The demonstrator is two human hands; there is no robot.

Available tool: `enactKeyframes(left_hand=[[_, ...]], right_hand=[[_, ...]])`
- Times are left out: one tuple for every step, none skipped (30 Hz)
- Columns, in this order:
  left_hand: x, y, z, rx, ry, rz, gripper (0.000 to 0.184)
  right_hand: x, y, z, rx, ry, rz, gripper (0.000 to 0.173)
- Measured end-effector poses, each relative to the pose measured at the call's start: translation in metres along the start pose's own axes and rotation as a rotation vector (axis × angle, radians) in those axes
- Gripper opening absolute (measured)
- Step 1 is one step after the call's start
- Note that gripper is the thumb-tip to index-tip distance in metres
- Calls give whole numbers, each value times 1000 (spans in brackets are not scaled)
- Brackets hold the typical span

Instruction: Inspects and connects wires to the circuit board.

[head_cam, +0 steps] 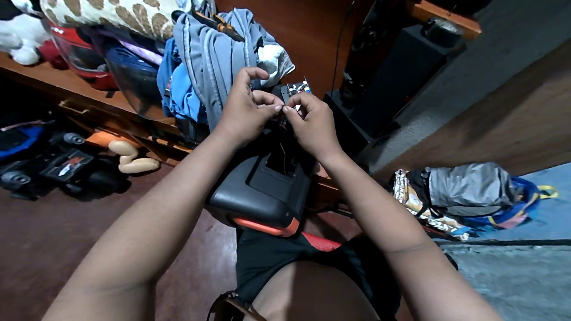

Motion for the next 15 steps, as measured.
enactKeyframes(left_hand=[[0, 0, 0, 6, -3, -3, 60], [0, 0, 0, 16, -8, -7, 60], [0, 0, 0, 22, -10, -11, 60], [0, 0, 0, 24, -11, -14, 60], [0, 0, 0, 23, -12, -19, 60], [0, -1, 0, 15, -11, -25, 59], [0, -1, 1, 10, -10, -29, 59], [0, -1, 1, 8, -6, -28, 60], [0, -1, 1, 8, -1, -28, 60], [0, -1, 1, 8, 2, -27, 60], [0, -1, 1, 7, 4, -27, 59], [0, -2, 1, 13, 6, -27, 60], [0, -2, 1, 22, 5, -28, 60], [0, -3, 1, 30, 1, -26, 60], [0, -3, 1, 43, -3, -27, 60]], right_hand=[[0, 0, -1, -15, 7, -5, 10], [0, 0, -2, -30, 15, -11, 10], [1, 0, -3, -44, 23, -18, 10], [1, 0, -4, -59, 30, -28, 10], [1, 1, -6, -69, 36, -35, 10], [1, 1, -7, -75, 46, -38, 10], [2, 1, -8, -80, 56, -38, 10], [2, 1, -9, -80, 67, -36, 10], [2, 2, -10, -80, 79, -33, 10], [3, 2, -12, -76, 91, -30, 11], [3, 2, -13, -70, 98, -34, 11], [3, 2, -13, -64, 105, -36, 11], [4, 2, -14, -58, 108, -38, 12], [4, 2, -14, -55, 115, -31, 15], [4, 2, -14, -55, 116, -20, 18]])
Point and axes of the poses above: each hand's wrist, its own x-axis away from the middle knuckle, its own z-axis out of the back of the hand, y = z × x, the point moved 1 cm from there along -x, towards the middle knuckle, and after that the axes turned 2 degrees about -y, right-handed, at the moved point
